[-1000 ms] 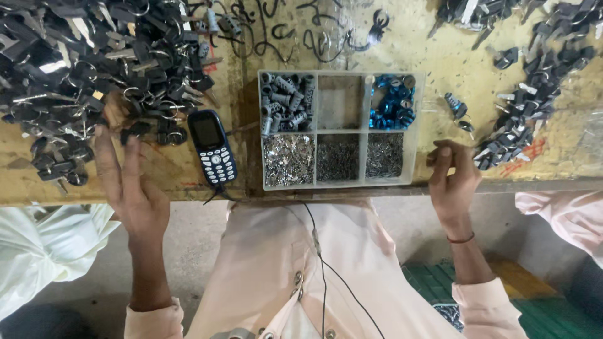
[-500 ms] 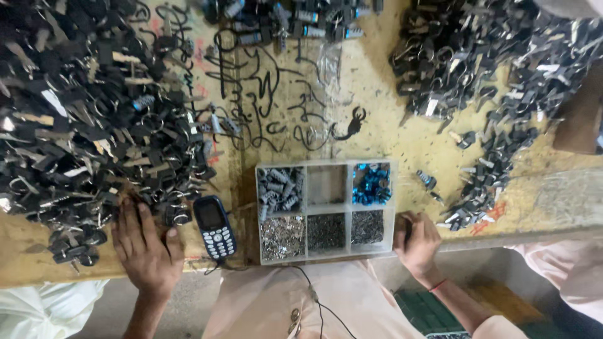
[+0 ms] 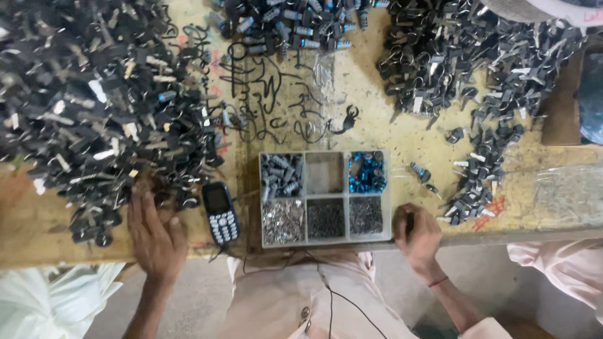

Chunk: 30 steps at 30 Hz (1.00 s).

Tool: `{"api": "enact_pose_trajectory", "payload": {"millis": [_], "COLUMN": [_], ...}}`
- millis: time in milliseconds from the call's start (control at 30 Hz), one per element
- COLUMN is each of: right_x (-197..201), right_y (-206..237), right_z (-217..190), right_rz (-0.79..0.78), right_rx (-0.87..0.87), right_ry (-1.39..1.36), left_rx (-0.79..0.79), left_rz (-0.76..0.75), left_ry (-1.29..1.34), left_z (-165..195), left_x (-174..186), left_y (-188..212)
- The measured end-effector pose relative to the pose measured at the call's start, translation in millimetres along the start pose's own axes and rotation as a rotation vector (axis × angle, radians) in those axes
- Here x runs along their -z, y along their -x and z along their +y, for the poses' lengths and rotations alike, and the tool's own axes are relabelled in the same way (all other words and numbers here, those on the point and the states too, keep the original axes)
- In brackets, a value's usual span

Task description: The person sits at a workbench and assembles small hardware parts by hand, picking components from a compartmented plastic box and fitting them together one at a time, occasionally reaching into different compartments for parts.

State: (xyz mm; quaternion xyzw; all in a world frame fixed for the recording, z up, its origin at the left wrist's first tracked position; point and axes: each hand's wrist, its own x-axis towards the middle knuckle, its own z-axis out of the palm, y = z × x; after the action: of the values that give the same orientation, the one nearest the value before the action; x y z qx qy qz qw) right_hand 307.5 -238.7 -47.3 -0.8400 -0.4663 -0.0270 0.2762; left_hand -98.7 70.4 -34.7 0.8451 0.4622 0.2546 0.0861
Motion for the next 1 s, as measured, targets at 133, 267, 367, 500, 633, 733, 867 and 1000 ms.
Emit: {"api": "enact_pose_trajectory", "payload": {"millis": [133,267,367,500,633,733,867,1000], "right_x": [28.3,61.9,59.1,47.3,49.6,63.6,75.8,72.6], "right_y": [5.7,10.8,14.1,19.1,17.2,5.3,-19.5,-39.3], "right_z": [-35.5,-120.6,-189.8,-232.5,-228.9,-218.6,-211.2,-198.5], "right_rz": [0.065,-0.368,-1.078,-0.842,-0.654,-0.650,-0.689,-0.428], "right_rx": [-0.531,-0.081,-0.149,0.040,0.117,0.279,0.305,0.402], "right_ry": [-0.536,-0.934,-1.453,-1.386,-1.390,-1.362,-1.363,-1.207], "left_rx": [0.091,-0.048,-0.266,-0.227,-0.051,-0.036,-0.022,-0.343], "left_rz": [0.247,-0.495,-1.213,-1.503,-1.419,-1.248,-1.258,-0.473], "left_ry": [0.408,1.605,1.681,1.681,1.590,1.580,1.516,1.411], "left_z": [51.7,131.1,166.4,174.6,192.4,212.3,232.4,242.7], "left_x": [39.2,60.8,41.1,0.4,-30.4,-38.2,-37.1,-21.5], "left_y": [42.9,88.0,100.0,109.3,133.1,145.1,126.5,96.5]}}
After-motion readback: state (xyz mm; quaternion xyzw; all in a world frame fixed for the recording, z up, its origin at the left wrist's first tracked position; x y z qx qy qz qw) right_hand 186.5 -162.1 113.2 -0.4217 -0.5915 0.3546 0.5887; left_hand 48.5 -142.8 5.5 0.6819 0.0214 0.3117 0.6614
